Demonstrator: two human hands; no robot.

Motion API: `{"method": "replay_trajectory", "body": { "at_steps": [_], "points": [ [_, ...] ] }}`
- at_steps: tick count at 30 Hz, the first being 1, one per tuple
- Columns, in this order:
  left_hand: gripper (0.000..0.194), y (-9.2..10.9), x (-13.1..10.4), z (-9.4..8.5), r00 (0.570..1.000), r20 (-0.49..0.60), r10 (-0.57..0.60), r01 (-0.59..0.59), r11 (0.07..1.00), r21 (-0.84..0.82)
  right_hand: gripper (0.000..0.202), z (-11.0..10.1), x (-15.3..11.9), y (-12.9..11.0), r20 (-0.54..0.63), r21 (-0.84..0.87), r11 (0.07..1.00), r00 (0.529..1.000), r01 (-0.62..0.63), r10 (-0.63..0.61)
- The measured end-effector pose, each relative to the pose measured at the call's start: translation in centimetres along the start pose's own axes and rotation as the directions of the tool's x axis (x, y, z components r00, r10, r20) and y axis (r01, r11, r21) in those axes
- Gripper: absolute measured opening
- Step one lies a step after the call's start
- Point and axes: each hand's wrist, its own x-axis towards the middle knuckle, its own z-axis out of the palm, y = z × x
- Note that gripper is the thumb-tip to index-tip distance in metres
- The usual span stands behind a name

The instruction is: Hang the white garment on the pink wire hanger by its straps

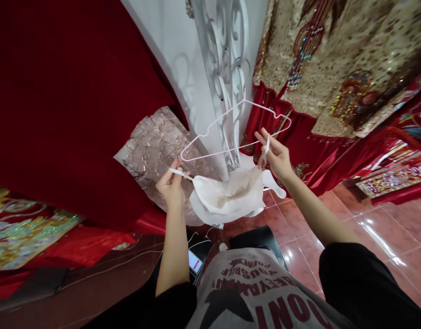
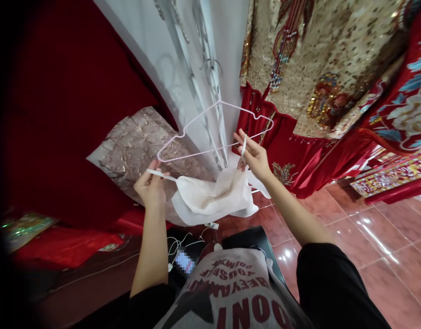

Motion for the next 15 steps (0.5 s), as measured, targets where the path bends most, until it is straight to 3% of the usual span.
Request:
{"method": "replay_trajectory", "body": {
  "at_steps": [3, 7, 10, 12, 15],
  "points": [
    [0.05, 1.5, 0.8, -1.8, 0.999, -0.002, 0.032, -0.032, 0.996, 0.086, 0.079, 1.8, 1.7, 1.1, 0.109, -0.096, 0.995, 0.994, 0.029, -0.018],
    [0.046, 4.6, 2.8, -2.2, 0.987, 0.116, 0.111, -0.125, 0.985, 0.122, 0.073, 2.5, 3.3, 2.4, 0.057, -0.338, 0.932, 0.991, 0.133, -0.12],
    [0.04, 7.6, 4.9, -0.5, 0.943, 0.287, 0.169, -0.206, 0.973, 0.102, 0.077, 2.6, 3.6, 3.1, 0.015, -0.415, 0.897, 0.987, 0.153, -0.162],
    [0.041, 9.4, 5.9, 1.4, 0.885, 0.432, 0.177, -0.243, 0.965, 0.103, 0.082, 2.7, 3.5, 3.5, 0.0, -0.406, 0.903, 0.988, 0.139, -0.152],
    [0.04, 11.4, 6.6, 4.5, 0.796, 0.602, 0.065, -0.255, 0.937, 0.237, 0.082, 3.2, 3.3, 4.0, -0.013, -0.383, 0.916, 0.991, 0.118, -0.133]
  ]
}}
